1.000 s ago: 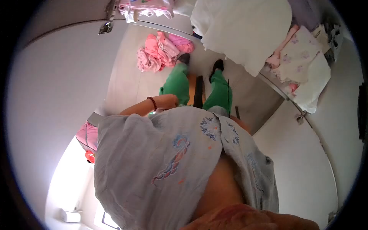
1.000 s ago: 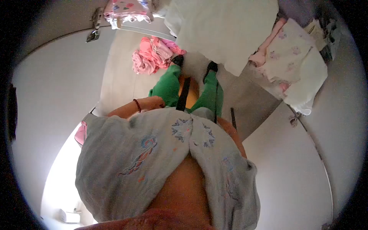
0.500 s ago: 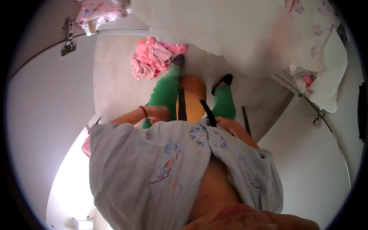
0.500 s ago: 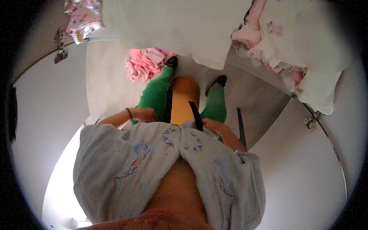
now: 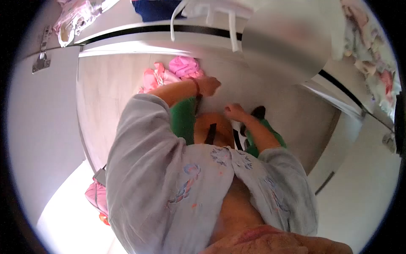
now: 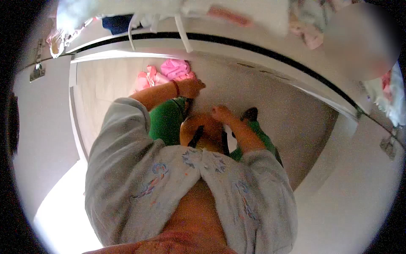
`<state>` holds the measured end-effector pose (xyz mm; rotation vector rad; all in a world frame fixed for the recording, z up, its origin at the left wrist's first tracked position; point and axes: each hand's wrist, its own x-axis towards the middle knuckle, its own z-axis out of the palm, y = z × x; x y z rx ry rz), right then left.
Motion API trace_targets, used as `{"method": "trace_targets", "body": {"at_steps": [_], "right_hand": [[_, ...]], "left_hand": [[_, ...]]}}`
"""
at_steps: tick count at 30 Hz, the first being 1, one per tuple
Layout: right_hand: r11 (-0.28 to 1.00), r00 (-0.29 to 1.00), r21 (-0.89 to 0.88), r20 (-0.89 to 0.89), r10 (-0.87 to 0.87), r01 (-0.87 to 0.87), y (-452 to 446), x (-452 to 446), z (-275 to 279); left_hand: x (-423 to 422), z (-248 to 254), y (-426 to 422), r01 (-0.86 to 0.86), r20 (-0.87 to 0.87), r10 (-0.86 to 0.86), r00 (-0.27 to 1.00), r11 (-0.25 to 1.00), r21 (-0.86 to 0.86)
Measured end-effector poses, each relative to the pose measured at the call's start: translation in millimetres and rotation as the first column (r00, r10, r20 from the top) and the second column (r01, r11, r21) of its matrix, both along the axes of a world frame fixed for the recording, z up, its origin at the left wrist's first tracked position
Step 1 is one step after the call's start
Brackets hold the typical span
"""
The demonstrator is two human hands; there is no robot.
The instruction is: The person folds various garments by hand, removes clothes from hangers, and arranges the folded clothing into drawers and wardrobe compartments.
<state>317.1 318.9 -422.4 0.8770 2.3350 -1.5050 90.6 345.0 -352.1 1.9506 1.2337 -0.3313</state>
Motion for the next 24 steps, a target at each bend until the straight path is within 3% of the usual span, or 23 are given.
{"method": "trace_targets", "body": {"at_steps": [1,2,3,5,6,8,10,11,13,14,16,17,19,21,23,24], "right_hand": [[1.0,1.0,0.023,-0.012,-0.004,0.005,2,-9,-12],[0.955,0.956,-0.106,-0.069,-0.284,0.276,10,-19,-15],[0.824,0.832,-0.242,-0.098,-0.546,0.512,22,-29,-13],[0.856,0.853,0.104,-0.206,-0.48,0.506,21,-26,6],[0.862,0.862,0.13,-0.225,-0.455,0.489,32,-33,25],[0.795,0.729,0.005,-0.401,-0.554,0.607,87,-75,69],[0.665,0.587,-0.235,-0.327,-0.741,0.709,42,-56,84],[0.66,0.618,-0.241,-0.232,-0.751,0.711,21,-39,93],[0.859,0.786,0.02,-0.416,-0.458,0.511,98,-91,108],[0.88,0.809,0.042,-0.416,-0.415,0.473,118,-140,127],[0.788,0.687,-0.318,-0.386,-0.615,0.527,85,-148,133],[0.8,0.708,-0.315,-0.374,-0.599,0.51,76,-151,141],[0.87,0.747,-0.047,-0.493,-0.447,0.49,58,-156,158],[0.887,0.747,-0.016,-0.532,-0.398,0.461,40,-151,162],[0.904,0.764,0.001,-0.535,-0.361,0.428,34,-171,178],[0.931,0.802,0.0,-0.507,-0.316,0.366,29,-184,181]], "left_hand": [[8,-12,-5,0.005,-0.012,-0.004,1.0,1.0,0.023],[19,-23,-10,-0.14,0.064,0.132,0.989,0.978,0.154],[26,-32,-9,-0.281,0.162,0.244,0.956,0.919,0.277],[47,-29,-32,-0.251,0.233,0.194,0.953,0.936,0.248],[34,-7,-10,-0.234,0.262,0.16,0.952,0.93,0.282],[-18,47,63,-0.214,0.259,0.104,0.96,0.868,0.447],[37,54,7,-0.43,0.207,0.378,0.902,0.762,0.485],[48,63,-16,-0.472,0.233,0.411,0.881,0.787,0.397],[-9,101,42,-0.326,0.212,0.253,0.944,0.818,0.474],[-62,107,59,-0.365,0.227,0.289,0.93,0.794,0.486],[-84,72,23,-0.599,0.464,0.381,0.799,0.57,0.562],[-94,63,9,-0.621,0.472,0.405,0.783,0.557,0.552],[-127,31,-19,-0.853,0.672,0.529,0.518,0.382,0.356],[-136,-12,-57,-0.971,0.73,0.642,0.233,0.195,0.138],[-154,-56,-93,-0.997,0.511,0.858,-0.055,-0.024,-0.068],[-164,-135,-117,-0.979,0.46,0.882,0.1,0.005,0.202]]}}
